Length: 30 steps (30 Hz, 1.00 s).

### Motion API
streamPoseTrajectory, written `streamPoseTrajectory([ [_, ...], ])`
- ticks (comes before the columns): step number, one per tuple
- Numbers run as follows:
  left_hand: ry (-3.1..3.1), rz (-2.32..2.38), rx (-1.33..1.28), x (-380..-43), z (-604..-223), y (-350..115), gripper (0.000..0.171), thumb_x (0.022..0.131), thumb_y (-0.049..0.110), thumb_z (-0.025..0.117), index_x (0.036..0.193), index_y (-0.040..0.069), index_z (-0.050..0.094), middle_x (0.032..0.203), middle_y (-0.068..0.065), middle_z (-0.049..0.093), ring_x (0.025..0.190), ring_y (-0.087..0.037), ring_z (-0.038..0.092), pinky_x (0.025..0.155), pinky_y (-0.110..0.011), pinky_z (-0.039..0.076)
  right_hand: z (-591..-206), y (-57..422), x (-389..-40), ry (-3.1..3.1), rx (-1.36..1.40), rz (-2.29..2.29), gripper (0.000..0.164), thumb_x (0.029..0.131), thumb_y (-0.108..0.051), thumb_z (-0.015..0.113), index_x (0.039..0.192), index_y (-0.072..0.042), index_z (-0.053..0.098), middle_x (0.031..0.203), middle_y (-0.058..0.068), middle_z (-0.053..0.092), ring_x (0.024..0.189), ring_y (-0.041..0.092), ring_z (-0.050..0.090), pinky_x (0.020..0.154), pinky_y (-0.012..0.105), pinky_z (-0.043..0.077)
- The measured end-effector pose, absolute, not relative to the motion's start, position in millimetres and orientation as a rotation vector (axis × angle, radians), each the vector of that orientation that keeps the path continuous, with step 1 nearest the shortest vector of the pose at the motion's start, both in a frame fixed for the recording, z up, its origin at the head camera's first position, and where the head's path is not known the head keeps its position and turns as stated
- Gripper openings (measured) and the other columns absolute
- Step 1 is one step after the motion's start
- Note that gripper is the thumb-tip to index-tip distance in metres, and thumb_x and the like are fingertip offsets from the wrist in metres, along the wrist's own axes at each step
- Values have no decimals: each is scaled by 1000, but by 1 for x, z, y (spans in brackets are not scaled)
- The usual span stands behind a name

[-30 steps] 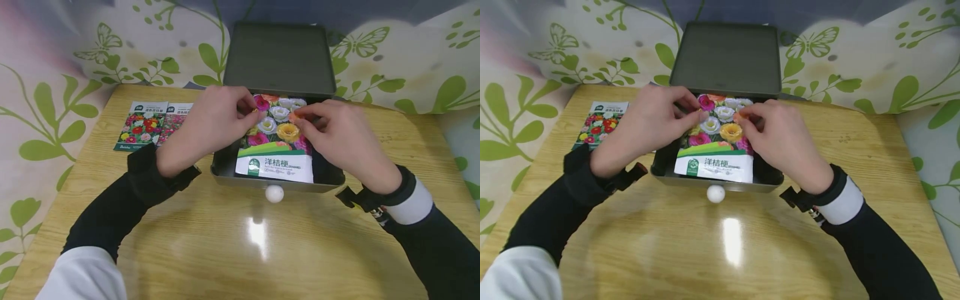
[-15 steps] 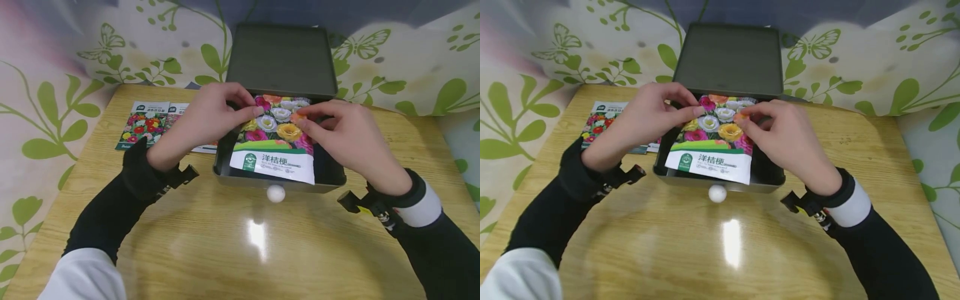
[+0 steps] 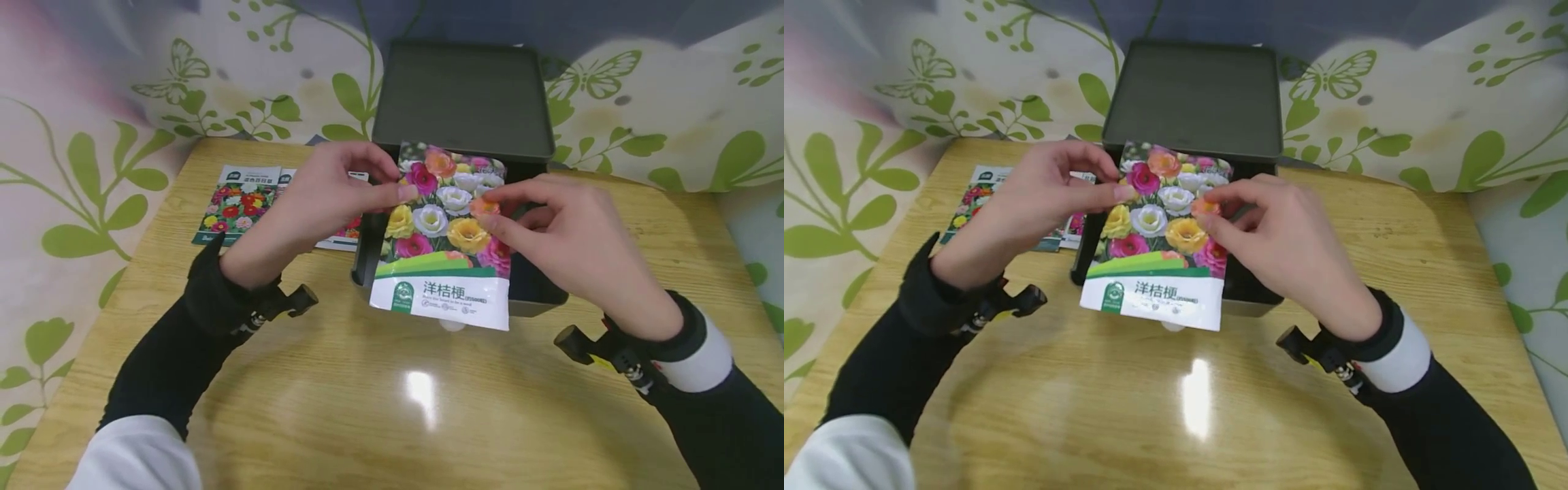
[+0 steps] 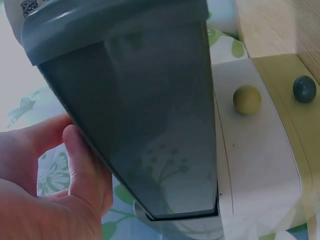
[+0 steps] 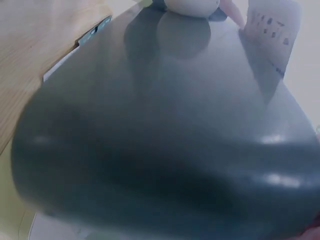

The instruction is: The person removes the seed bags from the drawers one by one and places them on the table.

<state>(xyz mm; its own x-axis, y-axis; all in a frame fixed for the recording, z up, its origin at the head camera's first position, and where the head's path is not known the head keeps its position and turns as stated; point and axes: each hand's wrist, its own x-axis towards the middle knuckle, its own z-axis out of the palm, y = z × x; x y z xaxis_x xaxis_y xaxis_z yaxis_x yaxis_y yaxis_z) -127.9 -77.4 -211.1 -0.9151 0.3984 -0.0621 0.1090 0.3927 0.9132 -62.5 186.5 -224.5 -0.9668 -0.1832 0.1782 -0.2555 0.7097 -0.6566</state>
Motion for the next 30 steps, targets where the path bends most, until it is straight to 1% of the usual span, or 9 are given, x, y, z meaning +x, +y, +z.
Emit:
streamPoseTrajectory([
  [2, 2391, 1545, 446, -127, -210, -80, 27, 87, 25, 79, 102, 8, 66, 96, -9, 64, 58, -15, 51, 55, -31, 41, -225, 184, -62, -2791, 373, 1130, 29, 91, -39, 73, 113, -20, 75, 98, -4, 68, 71, 7, 68, 58, 21, 47],
  [5, 2399, 1573, 438, -125, -209, -85, 28, 87, 26, 79, 104, 9, 65, 97, -8, 63, 53, -14, 48, 50, -30, 32, -227, 178, -61, -2736, 427, 1132, 28, 92, -36, 73, 113, -18, 75, 96, -6, 67, 72, 4, 67, 58, 20, 48],
  [9, 2346, 1704, 425, -124, -205, -96, 34, 88, 18, 78, 115, 6, 61, 99, -11, 62, 67, -17, 66, 58, -27, 48, -230, 168, -60, -2666, 535, 1199, 29, 94, -24, 72, 120, -13, 72, 97, -6, 63, 74, 2, 67, 59, 20, 49],
  [12, 2273, 1799, 422, -124, -203, -105, 45, 89, 10, 76, 129, 4, 56, 97, -13, 61, 66, -17, 64, 63, -27, 53, -229, 162, -57, -2645, 593, 1274, 34, 94, -17, 71, 127, -12, 68, 100, -2, 59, 77, 4, 67, 61, 20, 51],
  [15, 2283, 1777, 415, -125, -203, -112, 50, 91, 11, 74, 136, 4, 54, 97, -13, 60, 62, -15, 57, 62, -27, 52, -229, 157, -54, -2636, 618, 1302, 37, 94, -16, 72, 130, -13, 67, 101, 2, 57, 80, 5, 66, 63, 19, 51],
  [20, 2359, 1700, 389, -125, -205, -124, 35, 95, 12, 69, 127, 1, 59, 102, -10, 63, 63, -11, 55, 62, -25, 50, -230, 149, -55, -2594, 685, 1397, 37, 93, -13, 72, 129, -11, 67, 99, 3, 55, 78, 4, 68, 62, 20, 51],
  [25, 2365, 1805, 388, -131, -208, -139, 22, 95, 3, 66, 117, -2, 62, 98, -9, 62, 54, -9, 44, 52, -22, 41, -233, 146, -59, -2578, 724, 1466, 35, 93, -8, 71, 127, -8, 66, 98, 1, 56, 75, 2, 68, 61, 23, 54],
  [27, 2380, 1831, 355, -135, -209, -149, 22, 95, 4, 67, 116, -1, 63, 102, -8, 60, 59, -9, 49, 55, -21, 44, -234, 147, -60, -2589, 726, 1466, 32, 94, -7, 70, 125, -9, 67, 97, 1, 57, 74, 3, 68, 61, 24, 54],
  [30, 2384, 1877, 285, -143, -212, -169, 23, 95, 7, 69, 116, 2, 64, 105, -7, 58, 68, -11, 52, 59, -20, 45, -235, 147, -61, -2608, 738, 1452, 28, 94, -8, 69, 122, -10, 69, 95, -1, 57, 71, 4, 67, 60, 25, 54],
])
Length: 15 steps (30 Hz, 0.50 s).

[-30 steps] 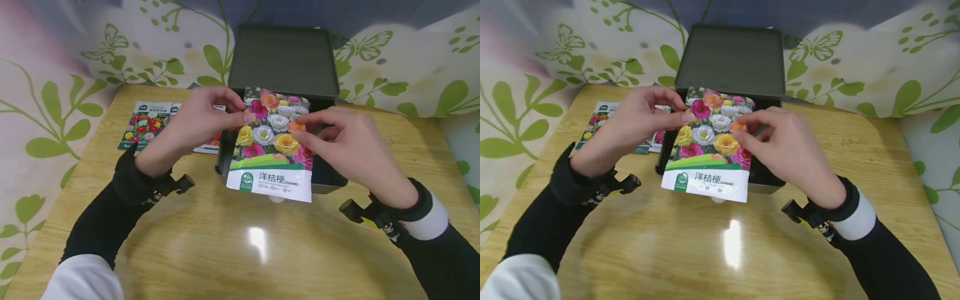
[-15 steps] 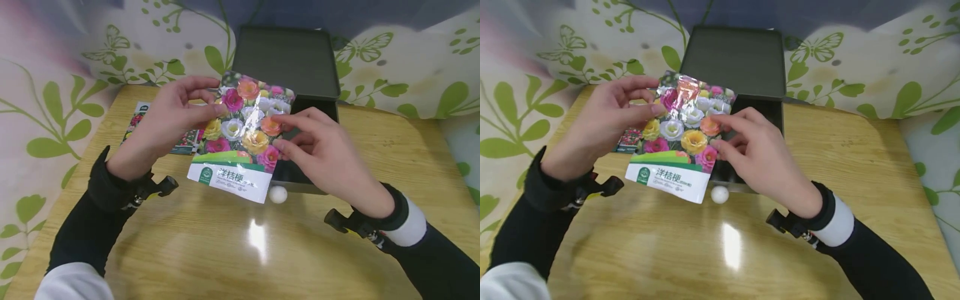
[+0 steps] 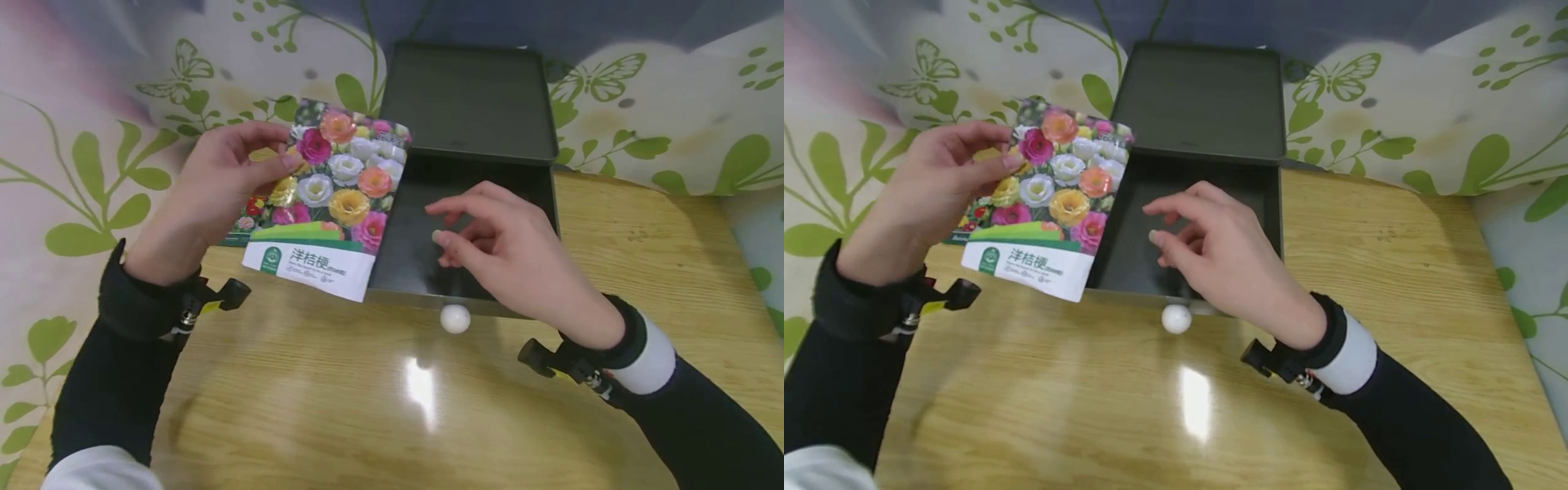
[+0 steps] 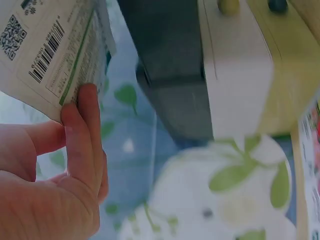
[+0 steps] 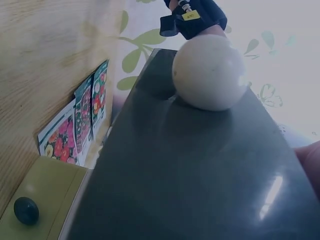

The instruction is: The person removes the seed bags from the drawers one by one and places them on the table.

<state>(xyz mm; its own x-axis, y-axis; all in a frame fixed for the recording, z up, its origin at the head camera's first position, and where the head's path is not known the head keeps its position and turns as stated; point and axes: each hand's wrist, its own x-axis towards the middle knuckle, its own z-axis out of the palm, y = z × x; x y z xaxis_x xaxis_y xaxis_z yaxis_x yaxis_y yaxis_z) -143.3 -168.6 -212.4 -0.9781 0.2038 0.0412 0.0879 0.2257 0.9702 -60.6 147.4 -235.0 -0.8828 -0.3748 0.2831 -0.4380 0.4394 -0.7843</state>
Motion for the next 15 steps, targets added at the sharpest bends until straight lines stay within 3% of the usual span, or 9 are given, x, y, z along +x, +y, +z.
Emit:
streamPoseTrajectory([
  [6, 2250, 2068, 137, -162, -225, -210, 26, 94, 8, 70, 118, 3, 62, 101, -5, 57, 76, -13, 53, 61, -19, 45, -236, 150, -62, -2629, 759, 1336, 22, 95, -12, 68, 117, -13, 71, 91, -5, 56, 64, 4, 61, 51, 25, 46],
  [15, 2311, 2068, -152, -188, -242, -265, 31, 90, 16, 76, 117, 9, 63, 98, 0, 60, 78, -10, 56, 62, -18, 48, -240, 151, -62, -2620, 769, 1281, 18, 96, -13, 67, 113, -18, 72, 89, -8, 56, 64, 2, 55, 55, 25, 44],
])
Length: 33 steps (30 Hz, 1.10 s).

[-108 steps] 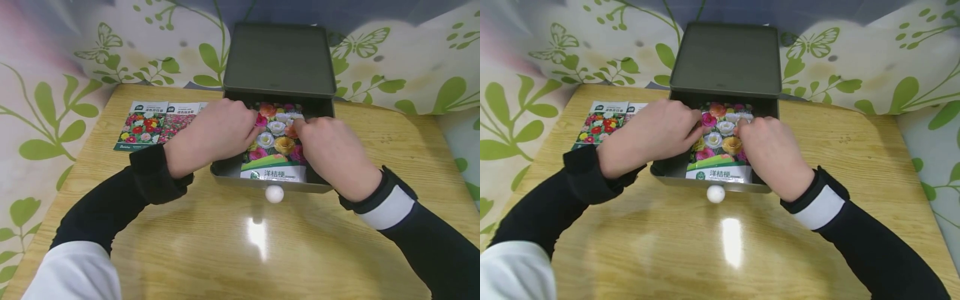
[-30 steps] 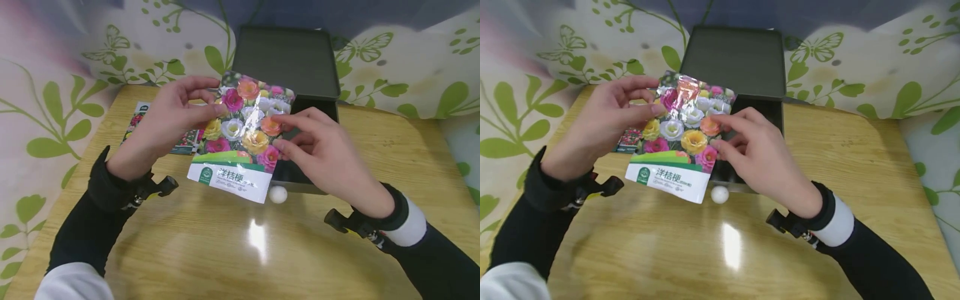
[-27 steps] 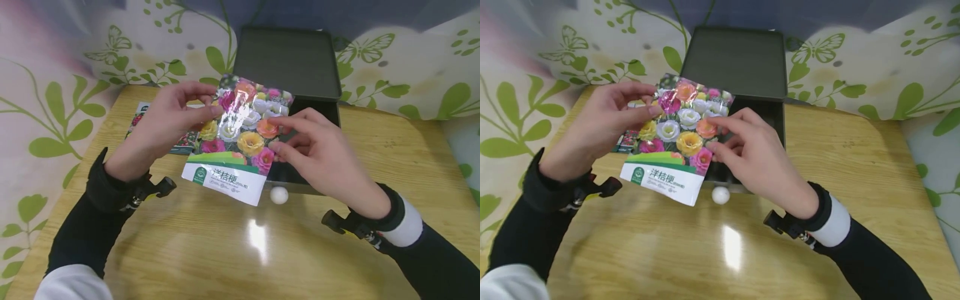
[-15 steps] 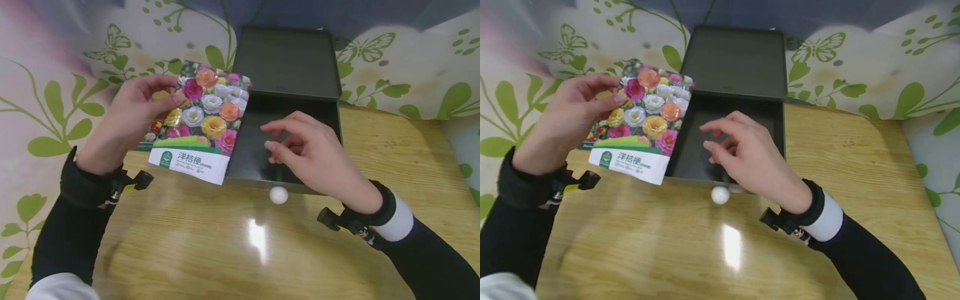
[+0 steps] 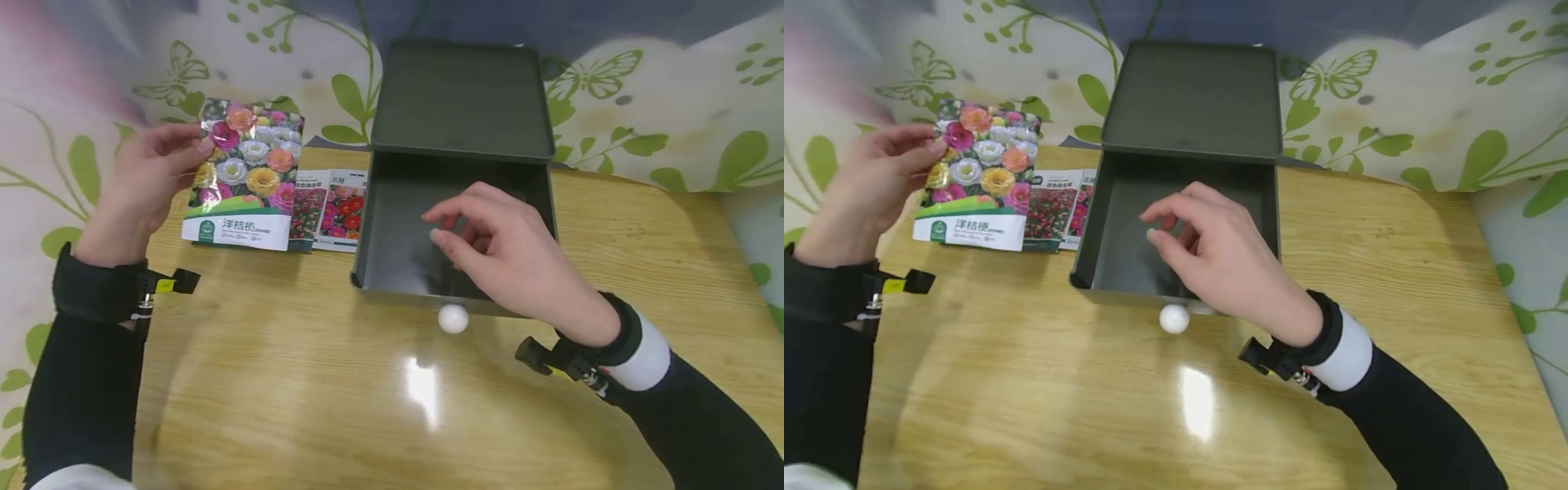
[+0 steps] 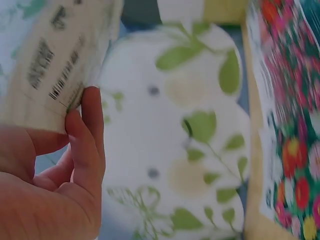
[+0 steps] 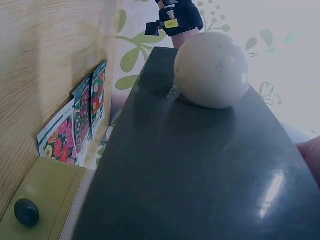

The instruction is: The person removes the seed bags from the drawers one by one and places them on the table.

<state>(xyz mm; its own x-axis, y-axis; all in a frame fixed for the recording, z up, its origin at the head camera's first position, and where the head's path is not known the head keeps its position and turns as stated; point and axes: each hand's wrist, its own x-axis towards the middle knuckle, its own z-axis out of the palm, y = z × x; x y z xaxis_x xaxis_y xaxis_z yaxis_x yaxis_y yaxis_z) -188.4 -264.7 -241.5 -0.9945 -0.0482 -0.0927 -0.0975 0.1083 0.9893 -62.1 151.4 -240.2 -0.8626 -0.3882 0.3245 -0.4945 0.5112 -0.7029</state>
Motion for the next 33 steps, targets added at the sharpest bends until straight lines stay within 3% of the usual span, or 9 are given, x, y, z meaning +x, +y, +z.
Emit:
streamPoseTrajectory([
  [10, 2504, 1713, -469, -211, -253, -318, 59, 94, 29, 69, 147, 13, 47, 111, 7, 53, 94, -6, 53, 70, -14, 48, -241, 150, -64, -2628, 774, 1243, 17, 96, -14, 67, 111, -18, 73, 90, -8, 57, 66, 4, 52, 58, 26, 43],
  [19, 2686, 1399, -628, -230, -284, -346, 48, 101, 31, 59, 144, 14, 48, 112, 9, 49, 94, -4, 47, 71, -17, 44, -242, 152, -63, -2631, 775, 1221, 17, 96, -13, 67, 111, -17, 73, 92, -8, 58, 68, 3, 53, 59, 26, 44],
  [23, 2837, 1121, -628, -236, -296, -352, 54, 103, 33, 51, 150, 8, 43, 115, 5, 49, 91, -6, 45, 71, -20, 42, -242, 153, -63, -2630, 785, 1225, 17, 96, -14, 67, 112, -17, 73, 93, -8, 58, 69, 3, 53, 59, 26, 44],
  [28, 2978, 941, -563, -242, -306, -356, 54, 102, 26, 49, 148, 1, 43, 106, -2, 52, 81, -10, 47, 61, -25, 42, -243, 152, -63, -2635, 785, 1217, 16, 96, -15, 67, 111, -18, 73, 92, -9, 58, 68, 2, 53, 59, 26, 45],
  [33, 3116, 742, -527, -246, -317, -355, 44, 96, 18, 50, 132, -7, 52, 111, -22, 53, 92, -33, 49, 72, -38, 38, -242, 152, -64, -2639, 779, 1214, 16, 96, -14, 68, 111, -17, 73, 92, -9, 58, 68, 3, 53, 60, 26, 45],
])
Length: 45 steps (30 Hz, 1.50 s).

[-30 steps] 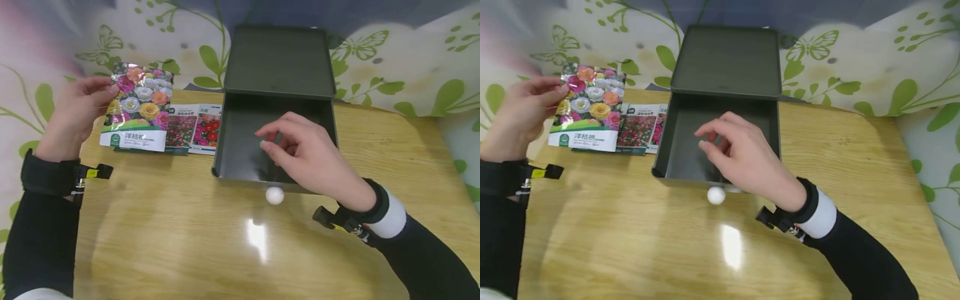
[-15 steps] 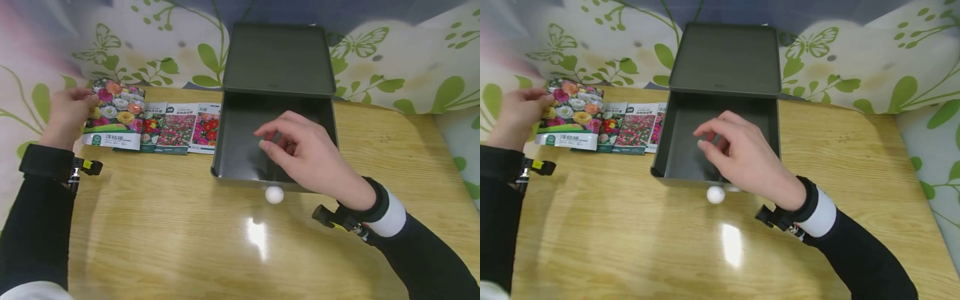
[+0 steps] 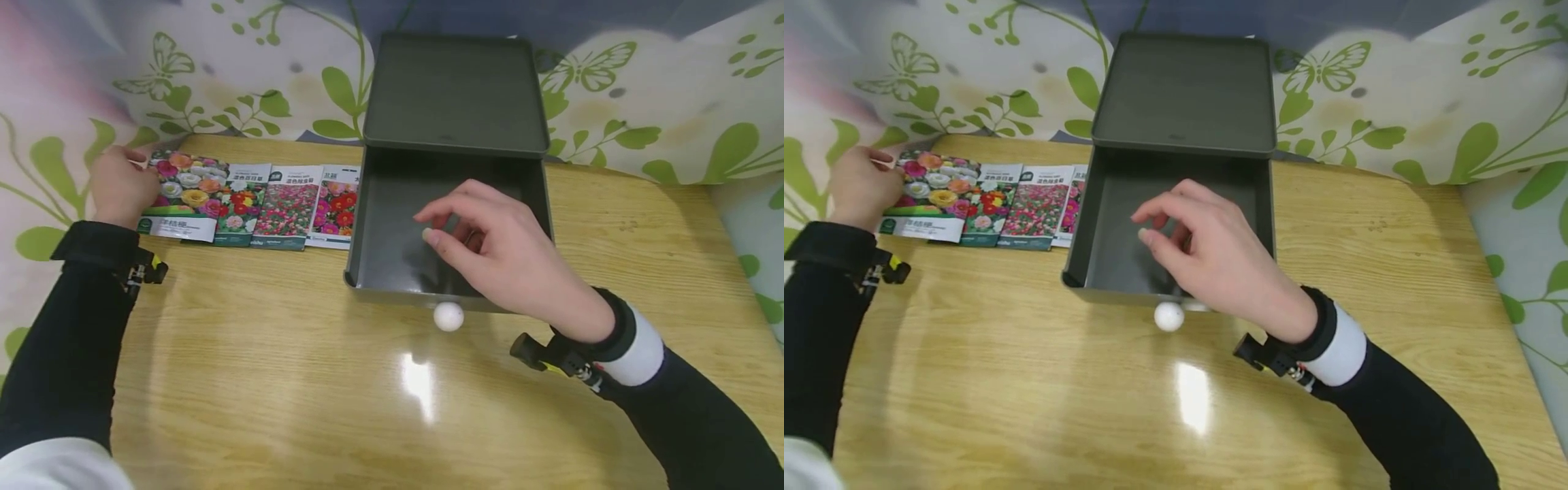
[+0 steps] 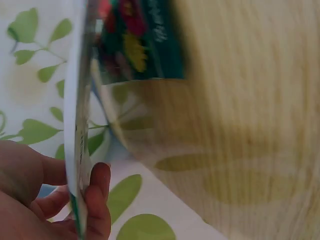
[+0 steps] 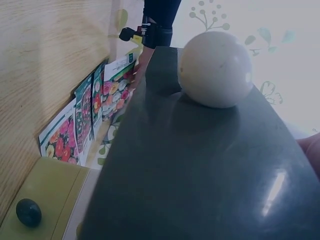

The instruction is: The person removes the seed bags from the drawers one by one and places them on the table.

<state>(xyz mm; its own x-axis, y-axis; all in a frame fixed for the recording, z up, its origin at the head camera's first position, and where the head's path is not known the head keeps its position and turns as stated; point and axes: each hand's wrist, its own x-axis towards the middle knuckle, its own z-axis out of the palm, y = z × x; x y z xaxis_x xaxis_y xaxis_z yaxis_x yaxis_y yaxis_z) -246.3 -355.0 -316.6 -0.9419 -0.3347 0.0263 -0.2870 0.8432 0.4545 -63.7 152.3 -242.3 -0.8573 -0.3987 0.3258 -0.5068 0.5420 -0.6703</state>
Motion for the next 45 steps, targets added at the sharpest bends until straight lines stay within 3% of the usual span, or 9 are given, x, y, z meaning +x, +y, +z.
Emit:
streamPoseTrajectory([
  [2, -2912, -654, 481, -247, -320, -355, 40, 93, 13, 47, 125, -10, 53, 117, -29, 50, 103, -43, 46, 81, -46, 38, -242, 152, -64, -2639, 780, 1217, 17, 96, -14, 68, 111, -17, 73, 92, -9, 58, 69, 3, 53, 60, 26, 45],
  [6, -2938, -596, 488, -249, -326, -354, 39, 87, 8, 42, 120, -12, 49, 132, -38, 38, 113, -52, 39, 94, -58, 33, -242, 152, -64, -2642, 779, 1217, 16, 96, -14, 68, 111, -17, 73, 92, -9, 58, 69, 3, 54, 60, 26, 45],
  [12, -3003, -509, 569, -252, -331, -349, 52, 83, 11, 46, 128, -14, 40, 141, -42, 24, 111, -54, 39, 90, -63, 38, -242, 152, -64, -2645, 781, 1221, 16, 96, -15, 68, 111, -17, 73, 92, -9, 58, 69, 2, 54, 60, 26, 45],
  [20, -3061, -483, 597, -253, -332, -343, 58, 88, 20, 47, 137, -10, 36, 142, -40, 25, 120, -56, 36, 87, -64, 38, -242, 152, -64, -2645, 784, 1231, 16, 96, -16, 67, 111, -17, 73, 93, -9, 58, 69, 2, 55, 60, 26, 45],
  [28, -3064, -557, 471, -252, -313, -317, 62, 98, 28, 45, 145, -10, 31, 145, -37, 24, 127, -53, 32, 101, -62, 31, -241, 152, -63, -2641, 791, 1229, 15, 96, -16, 67, 111, -17, 73, 94, -10, 59, 70, 2, 55, 60, 27, 46],
  [35, -3043, -619, 228, -249, -284, -268, 66, 102, 40, 42, 151, -2, 30, 154, -28, 21, 136, -48, 29, 109, -60, 26, -242, 152, -63, -2631, 805, 1221, 16, 96, -16, 67, 111, -16, 73, 94, -10, 60, 70, 1, 56, 60, 26, 47],
  [38, -3028, -628, 64, -244, -274, -245, 64, 103, 43, 43, 150, 0, 33, 153, -26, 24, 134, -46, 33, 107, -58, 29, -242, 152, -62, -2628, 809, 1223, 16, 96, -16, 67, 111, -17, 73, 94, -10, 60, 69, 1, 56, 61, 26, 48],
  [41, -2956, -653, -153, -235, -268, -221, 60, 103, 42, 46, 147, 1, 39, 149, -23, 30, 125, -43, 41, 100, -56, 34, -242, 152, -62, -2621, 817, 1227, 16, 96, -16, 67, 111, -16, 73, 95, -11, 60, 69, 0, 56, 60, 25, 48],
  [45, -2767, -664, -528, -221, -260, -190, 47, 104, 31, 53, 139, 0, 49, 146, -20, 38, 128, -37, 43, 102, -50, 36, -242, 152, -62, -2609, 830, 1228, 16, 96, -16, 68, 111, -16, 73, 94, -11, 60, 69, 0, 56, 60, 25, 48],
])
